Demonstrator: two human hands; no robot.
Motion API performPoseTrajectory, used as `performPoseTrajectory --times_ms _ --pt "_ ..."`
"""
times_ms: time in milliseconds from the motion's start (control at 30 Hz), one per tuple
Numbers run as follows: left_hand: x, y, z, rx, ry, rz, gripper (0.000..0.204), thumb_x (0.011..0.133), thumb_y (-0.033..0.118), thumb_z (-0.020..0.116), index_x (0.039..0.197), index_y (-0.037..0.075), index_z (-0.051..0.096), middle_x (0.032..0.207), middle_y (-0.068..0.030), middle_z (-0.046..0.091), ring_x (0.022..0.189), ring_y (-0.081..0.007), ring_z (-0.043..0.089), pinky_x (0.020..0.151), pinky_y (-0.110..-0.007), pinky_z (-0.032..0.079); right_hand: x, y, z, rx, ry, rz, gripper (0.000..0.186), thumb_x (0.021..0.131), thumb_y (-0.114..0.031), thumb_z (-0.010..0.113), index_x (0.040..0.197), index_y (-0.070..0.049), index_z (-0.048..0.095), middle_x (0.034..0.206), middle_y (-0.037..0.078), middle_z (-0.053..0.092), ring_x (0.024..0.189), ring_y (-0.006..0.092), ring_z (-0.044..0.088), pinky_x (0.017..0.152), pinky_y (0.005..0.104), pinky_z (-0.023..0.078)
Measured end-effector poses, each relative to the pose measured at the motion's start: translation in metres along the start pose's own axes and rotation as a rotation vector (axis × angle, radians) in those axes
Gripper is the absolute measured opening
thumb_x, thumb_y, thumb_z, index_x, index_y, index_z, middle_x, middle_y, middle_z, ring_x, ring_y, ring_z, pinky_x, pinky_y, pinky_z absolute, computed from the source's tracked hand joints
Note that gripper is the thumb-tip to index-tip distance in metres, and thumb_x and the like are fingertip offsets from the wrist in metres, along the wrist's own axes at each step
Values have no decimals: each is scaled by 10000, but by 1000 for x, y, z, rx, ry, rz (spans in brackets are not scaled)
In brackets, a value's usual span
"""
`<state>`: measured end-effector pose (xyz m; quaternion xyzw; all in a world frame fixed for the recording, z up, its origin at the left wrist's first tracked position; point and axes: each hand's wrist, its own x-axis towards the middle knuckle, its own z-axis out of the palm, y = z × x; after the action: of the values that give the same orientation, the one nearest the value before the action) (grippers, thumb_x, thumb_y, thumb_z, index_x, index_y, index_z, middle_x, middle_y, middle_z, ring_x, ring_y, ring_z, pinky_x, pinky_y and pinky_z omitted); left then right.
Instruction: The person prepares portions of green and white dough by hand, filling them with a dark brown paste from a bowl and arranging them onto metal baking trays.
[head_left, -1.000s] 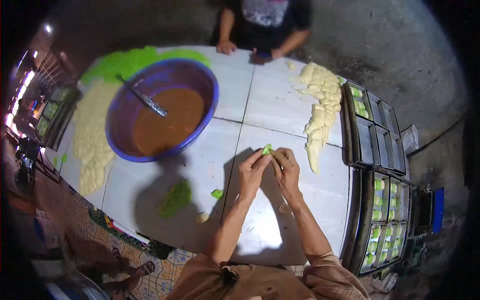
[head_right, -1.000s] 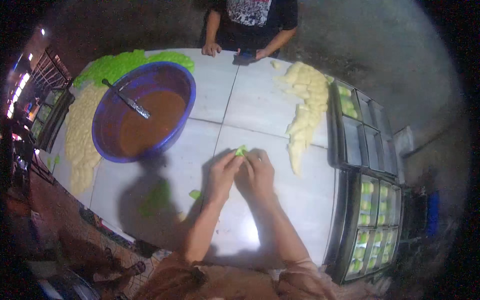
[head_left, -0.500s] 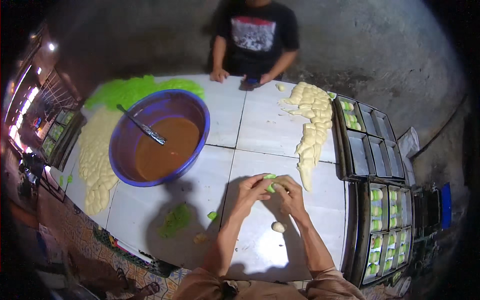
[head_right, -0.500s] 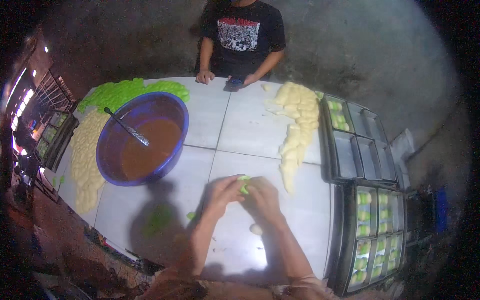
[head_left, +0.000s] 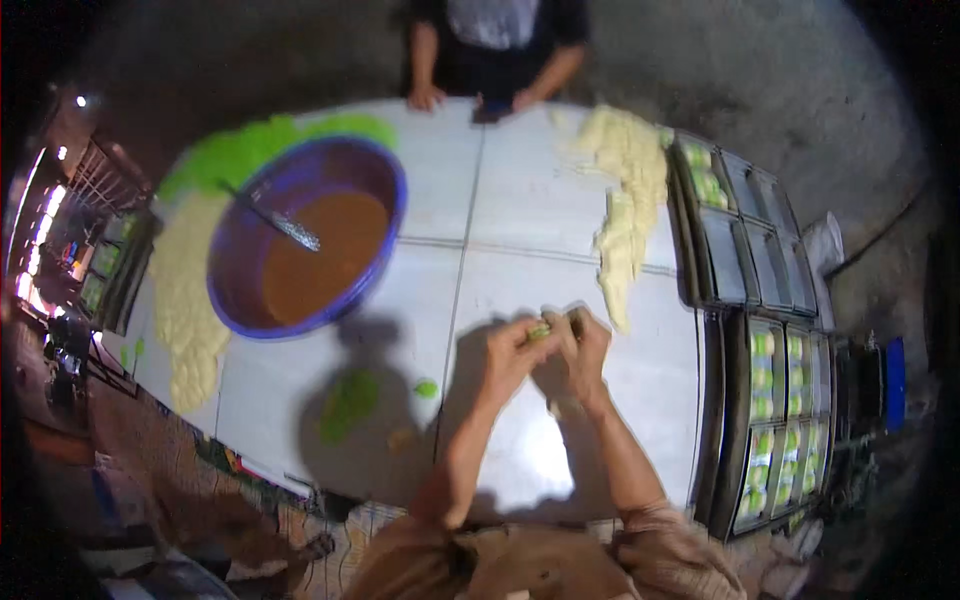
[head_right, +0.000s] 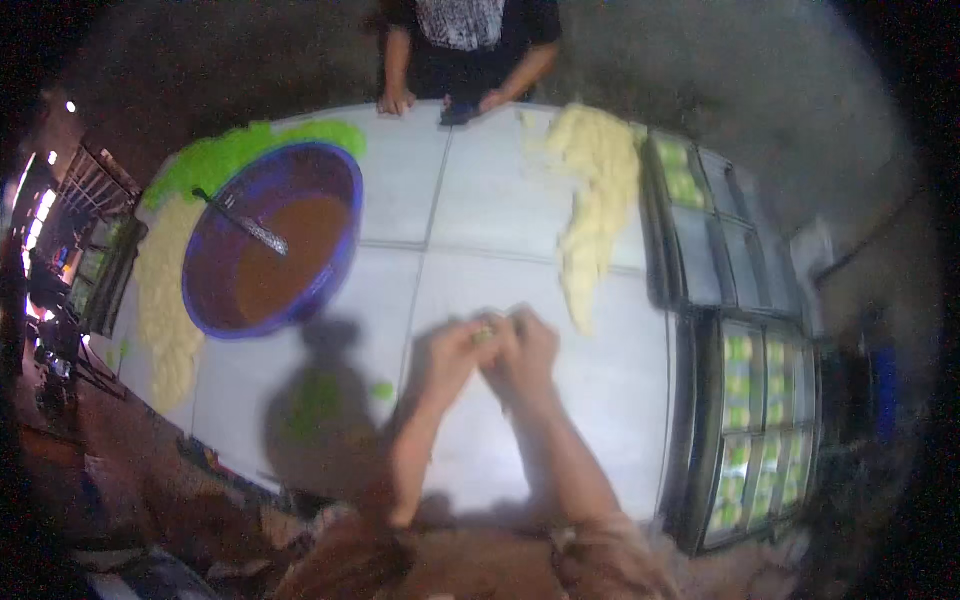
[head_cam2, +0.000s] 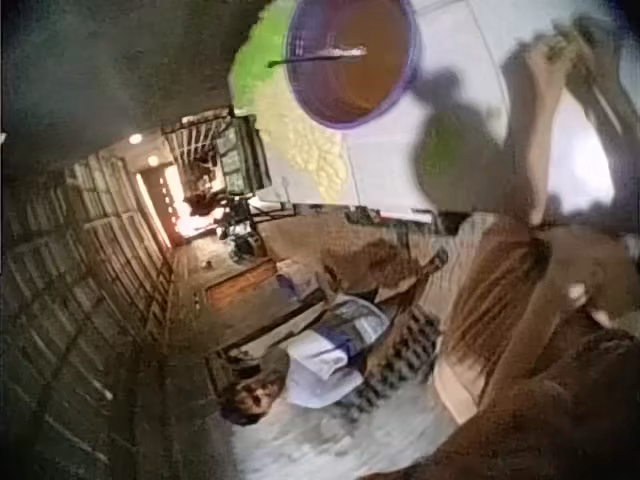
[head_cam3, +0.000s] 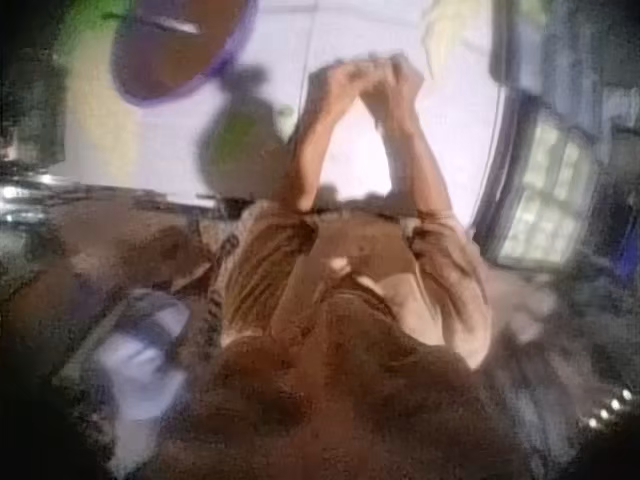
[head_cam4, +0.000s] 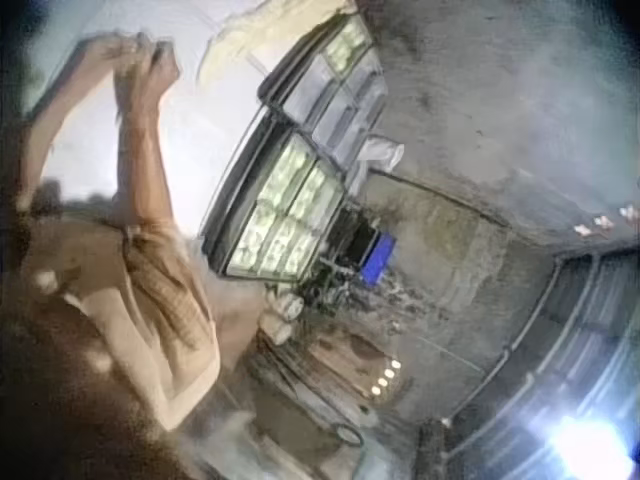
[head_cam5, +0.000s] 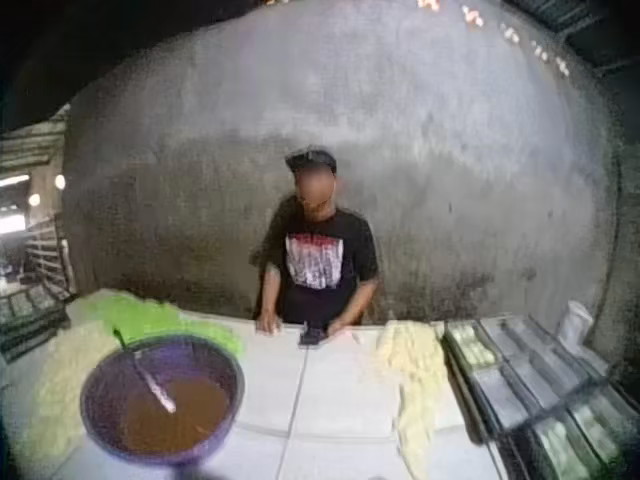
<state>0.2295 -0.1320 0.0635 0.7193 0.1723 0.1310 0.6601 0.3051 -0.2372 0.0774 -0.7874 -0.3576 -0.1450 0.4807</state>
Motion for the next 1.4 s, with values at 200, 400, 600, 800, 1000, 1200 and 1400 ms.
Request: performPoseTrajectory --times_ms 200,400,600,800,1000,1200,1400 --pt "3 -2 -1 -361 152 -78 215 902 127 693 1037 -40 688 880 -49 699 739 -89 638 633 -224 528 -13 9 -18 277 -205 97 441 778 -192 742 1161 -28 597 1014 142 648 781 283 635 727 337 515" --pt "-6 -3 17 -295 65 -303 393 980 282 555 1279 31 591 990 -105 685 794 -172 698 688 -267 536 -44 30 -44 483 -129 569 306 832 -127 680 1086 25 602 887 95 650 830 144 602 725 284 499" --pt "3 -41 19 466 -127 207 464 850 256 708 1274 99 605 1112 -134 678 889 -267 692 803 -354 534 -66 31 -79 552 -192 828 281 909 -121 652 1129 -31 500 745 51 625 606 101 579 551 228 443" --pt "14 -51 33 478 -174 70 413 856 240 694 1226 68 634 1103 -145 676 871 -260 684 772 -339 542 -83 43 -60 -202 -399 594 409 864 -369 683 993 -1 561 689 167 623 624 323 622 632 384 493" --pt "-25 -25 13 380 -184 -196 527 833 218 741 1289 27 560 1147 -149 652 936 -235 690 795 -334 553 -61 39 -69 37 -240 719 402 873 -314 699 1084 13 600 844 157 695 782 233 669 705 356 518" --pt "-63 -33 31 305 -192 -99 725 743 108 806 1353 -24 439 1126 -196 637 853 -257 712 729 -309 587 -46 52 -57 121 -668 414 288 848 -184 566 1061 -15 658 1003 162 647 905 296 635 797 378 490" --pt "-66 -26 28 312 -104 -125 862 741 132 819 1426 -33 322 1147 -233 621 852 -284 715 701 -324 585 -45 53 -68 -181 -752 352 504 905 -366 548 1294 -46 568 1237 208 588 1061 351 621 935 415 475"
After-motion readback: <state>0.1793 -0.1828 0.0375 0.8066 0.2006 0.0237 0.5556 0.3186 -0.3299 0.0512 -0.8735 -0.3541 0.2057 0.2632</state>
